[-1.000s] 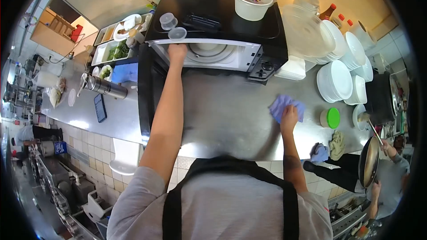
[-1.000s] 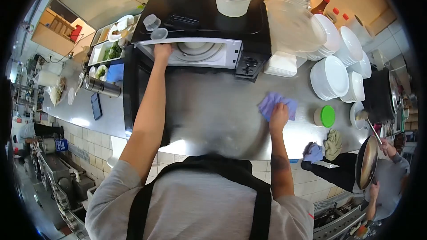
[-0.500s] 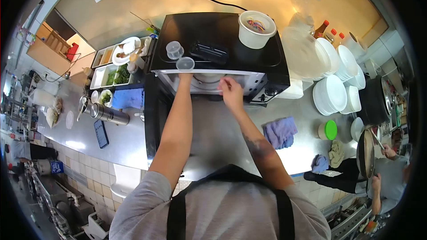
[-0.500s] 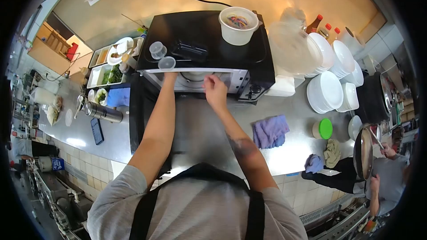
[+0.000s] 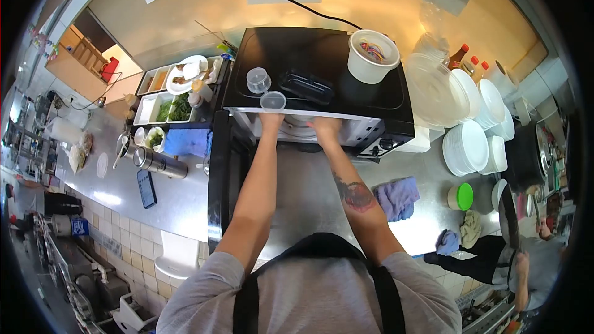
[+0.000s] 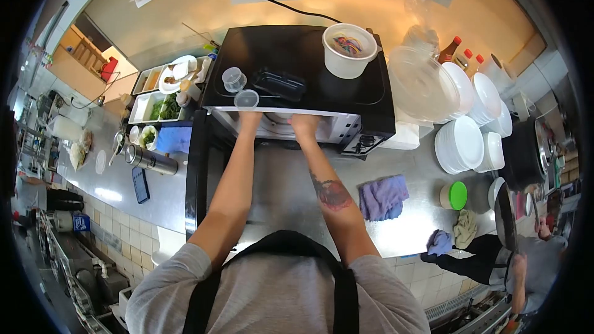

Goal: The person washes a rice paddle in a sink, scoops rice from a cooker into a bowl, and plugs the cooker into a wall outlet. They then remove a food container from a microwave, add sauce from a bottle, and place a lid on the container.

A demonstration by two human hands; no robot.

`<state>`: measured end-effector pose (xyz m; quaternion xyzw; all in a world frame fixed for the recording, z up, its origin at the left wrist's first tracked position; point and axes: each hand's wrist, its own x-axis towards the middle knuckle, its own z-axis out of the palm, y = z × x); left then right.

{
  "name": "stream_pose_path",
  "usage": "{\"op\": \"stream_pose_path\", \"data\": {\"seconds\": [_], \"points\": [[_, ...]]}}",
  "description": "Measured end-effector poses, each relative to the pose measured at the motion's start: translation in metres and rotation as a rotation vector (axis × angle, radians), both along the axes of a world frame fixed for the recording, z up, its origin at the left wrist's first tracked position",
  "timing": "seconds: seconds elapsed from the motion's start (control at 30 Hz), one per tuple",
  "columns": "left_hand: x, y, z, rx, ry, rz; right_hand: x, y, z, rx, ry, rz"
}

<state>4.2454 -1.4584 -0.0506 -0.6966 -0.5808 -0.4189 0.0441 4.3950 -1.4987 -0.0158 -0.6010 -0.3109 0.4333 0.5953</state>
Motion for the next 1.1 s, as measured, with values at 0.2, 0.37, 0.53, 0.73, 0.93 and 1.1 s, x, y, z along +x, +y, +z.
{"op": "stream_pose_path", "data": {"seconds": [0.2,0.37,0.53,0.73,0.93,1.1], "points": [[0.027,-0.076,0.033,-0.264,-0.940,0.055,0.012,-0.076,0.009,0.139,0.059,0.081],[0.054,-0.186,0.035,-0.276,-0.943,0.121,0.043,-0.166,0.006,0.099,0.062,0.198],[0.086,-0.290,0.016,-0.405,-1.111,0.083,0.082,-0.260,-0.006,0.047,0.097,0.309],[0.110,-0.351,-0.015,-0.718,-1.160,0.086,0.132,-0.319,-0.062,-0.018,0.109,0.415],[0.090,-0.373,0.030,-0.822,-0.653,-0.037,0.219,-0.295,-0.033,0.011,-0.728,0.508],[0.054,-0.390,0.171,-0.320,-0.300,-0.271,0.272,-0.266,-0.081,-0.056,-1.111,0.196]]}}
